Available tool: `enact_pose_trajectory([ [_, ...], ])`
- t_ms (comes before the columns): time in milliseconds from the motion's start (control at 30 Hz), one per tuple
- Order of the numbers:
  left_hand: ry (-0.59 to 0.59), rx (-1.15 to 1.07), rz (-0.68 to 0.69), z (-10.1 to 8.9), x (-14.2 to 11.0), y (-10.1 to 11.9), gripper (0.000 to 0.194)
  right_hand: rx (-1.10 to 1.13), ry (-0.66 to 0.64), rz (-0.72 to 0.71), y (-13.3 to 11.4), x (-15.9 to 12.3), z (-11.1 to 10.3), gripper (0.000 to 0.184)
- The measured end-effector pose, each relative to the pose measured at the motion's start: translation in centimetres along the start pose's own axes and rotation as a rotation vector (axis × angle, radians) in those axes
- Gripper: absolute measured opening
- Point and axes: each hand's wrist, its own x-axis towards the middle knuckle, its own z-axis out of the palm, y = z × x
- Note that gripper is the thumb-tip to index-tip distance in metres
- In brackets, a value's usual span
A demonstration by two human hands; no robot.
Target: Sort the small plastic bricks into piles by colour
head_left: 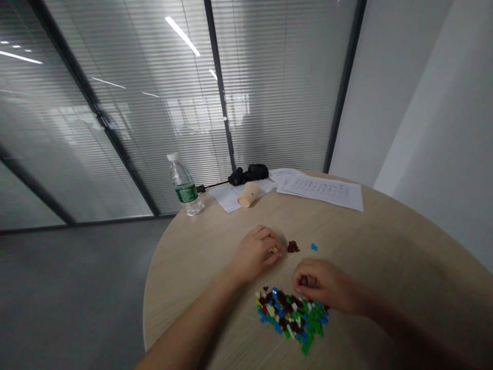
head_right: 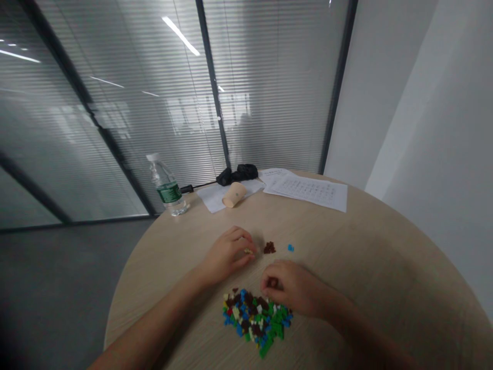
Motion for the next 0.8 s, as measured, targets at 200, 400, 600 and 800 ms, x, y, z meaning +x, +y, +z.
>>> enact_pose_trajectory([
  [200,-0.010,0.004,0.019,-0.2,0.1,0.3,0.010,-0.089,0.181,-0.011,1.2,0.4,-0.5,0.008],
  [400,-0.013,0.000,0.029,0.2,0.1,0.3,0.010,-0.273,0.455,0.054,3.7,1.1,-0.7,0.008],
  [600,0.011,0.002,0.054,0.4,0.1,0.3,0.010,-0.384,0.564,0.010,4.4,2.0,-0.2,0.012],
  [800,0.021,0.021,0.041,0.2,0.1,0.4,0.011,-0.438,0.568,-0.021,3.8,2.6,0.0,0.014],
])
